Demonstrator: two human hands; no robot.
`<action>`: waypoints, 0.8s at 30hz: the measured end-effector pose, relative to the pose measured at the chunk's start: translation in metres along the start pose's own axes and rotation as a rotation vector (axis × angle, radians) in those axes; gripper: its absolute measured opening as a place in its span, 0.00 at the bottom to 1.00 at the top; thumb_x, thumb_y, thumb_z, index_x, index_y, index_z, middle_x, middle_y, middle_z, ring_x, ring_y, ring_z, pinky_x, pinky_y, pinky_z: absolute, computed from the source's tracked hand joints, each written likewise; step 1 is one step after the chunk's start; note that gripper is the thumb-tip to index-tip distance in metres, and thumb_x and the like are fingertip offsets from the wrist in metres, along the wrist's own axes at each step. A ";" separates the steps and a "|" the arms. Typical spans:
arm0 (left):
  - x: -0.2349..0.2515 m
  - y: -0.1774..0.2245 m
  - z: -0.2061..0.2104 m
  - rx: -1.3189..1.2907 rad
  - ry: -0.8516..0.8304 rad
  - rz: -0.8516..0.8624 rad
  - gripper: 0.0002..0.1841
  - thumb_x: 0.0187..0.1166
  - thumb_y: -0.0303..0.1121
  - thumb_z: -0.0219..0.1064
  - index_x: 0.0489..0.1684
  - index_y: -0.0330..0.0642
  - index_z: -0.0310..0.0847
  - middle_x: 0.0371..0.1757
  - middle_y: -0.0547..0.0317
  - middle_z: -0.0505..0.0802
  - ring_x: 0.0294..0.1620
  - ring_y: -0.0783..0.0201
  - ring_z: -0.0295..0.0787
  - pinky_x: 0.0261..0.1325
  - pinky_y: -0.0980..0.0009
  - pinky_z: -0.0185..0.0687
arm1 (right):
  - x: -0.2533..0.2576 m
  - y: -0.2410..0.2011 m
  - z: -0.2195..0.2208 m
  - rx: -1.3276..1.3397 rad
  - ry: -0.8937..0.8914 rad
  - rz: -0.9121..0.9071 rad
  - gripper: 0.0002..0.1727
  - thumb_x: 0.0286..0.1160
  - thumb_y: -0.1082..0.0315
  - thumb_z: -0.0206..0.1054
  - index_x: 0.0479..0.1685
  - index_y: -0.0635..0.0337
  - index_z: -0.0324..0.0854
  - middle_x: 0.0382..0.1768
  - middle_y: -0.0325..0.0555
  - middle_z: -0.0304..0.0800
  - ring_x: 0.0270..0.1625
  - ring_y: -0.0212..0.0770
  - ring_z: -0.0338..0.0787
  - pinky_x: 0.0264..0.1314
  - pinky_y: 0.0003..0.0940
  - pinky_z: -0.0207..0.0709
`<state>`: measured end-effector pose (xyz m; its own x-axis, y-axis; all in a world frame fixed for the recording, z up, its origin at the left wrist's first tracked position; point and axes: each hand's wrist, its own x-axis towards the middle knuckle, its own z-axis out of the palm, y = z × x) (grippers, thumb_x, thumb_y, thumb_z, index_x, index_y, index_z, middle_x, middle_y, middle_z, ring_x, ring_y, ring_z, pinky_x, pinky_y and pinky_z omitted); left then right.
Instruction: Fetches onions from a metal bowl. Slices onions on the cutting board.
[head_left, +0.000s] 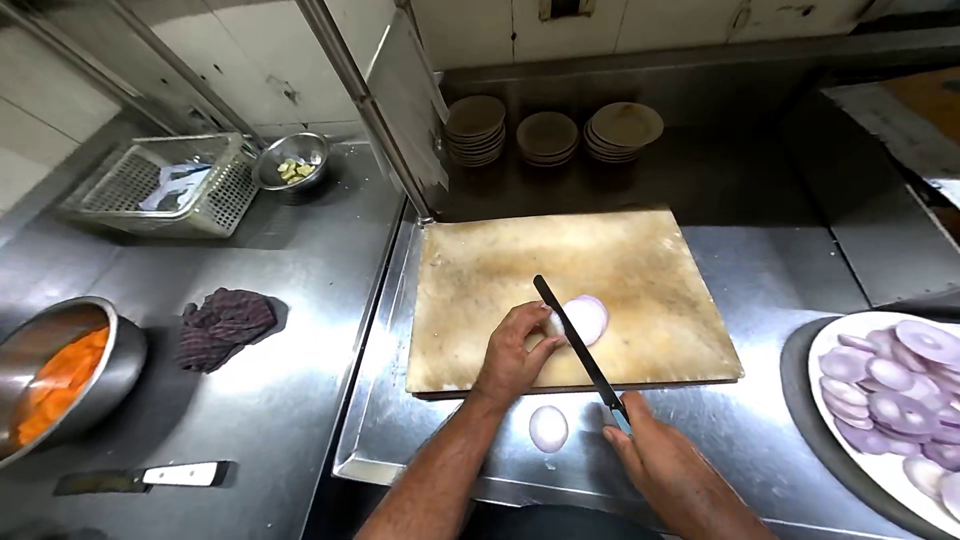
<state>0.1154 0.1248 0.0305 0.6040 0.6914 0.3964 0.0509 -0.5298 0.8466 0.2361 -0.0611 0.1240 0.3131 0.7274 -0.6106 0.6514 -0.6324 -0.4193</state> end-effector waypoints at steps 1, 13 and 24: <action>0.000 0.000 0.000 0.002 0.002 -0.004 0.19 0.72 0.34 0.79 0.59 0.35 0.87 0.66 0.48 0.88 0.55 0.66 0.91 0.62 0.70 0.89 | 0.005 -0.003 -0.001 -0.003 -0.014 0.002 0.26 0.91 0.54 0.55 0.78 0.61 0.62 0.40 0.60 0.89 0.46 0.61 0.93 0.52 0.56 0.84; -0.001 0.002 -0.002 0.015 0.047 -0.020 0.21 0.69 0.33 0.81 0.60 0.35 0.87 0.60 0.51 0.89 0.53 0.66 0.91 0.60 0.70 0.90 | 0.014 -0.014 -0.009 -0.061 -0.058 0.007 0.23 0.92 0.54 0.54 0.75 0.60 0.64 0.41 0.58 0.88 0.48 0.60 0.92 0.54 0.54 0.83; 0.001 0.003 -0.001 0.015 0.049 -0.048 0.24 0.69 0.33 0.81 0.63 0.35 0.86 0.60 0.50 0.88 0.53 0.66 0.90 0.59 0.71 0.90 | 0.037 -0.030 -0.019 -0.104 -0.080 -0.009 0.22 0.93 0.55 0.52 0.75 0.60 0.62 0.43 0.58 0.87 0.51 0.59 0.91 0.57 0.53 0.82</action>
<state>0.1159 0.1246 0.0336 0.5610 0.7392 0.3727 0.0910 -0.5025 0.8598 0.2417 -0.0103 0.1265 0.2535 0.7071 -0.6601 0.7234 -0.5916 -0.3560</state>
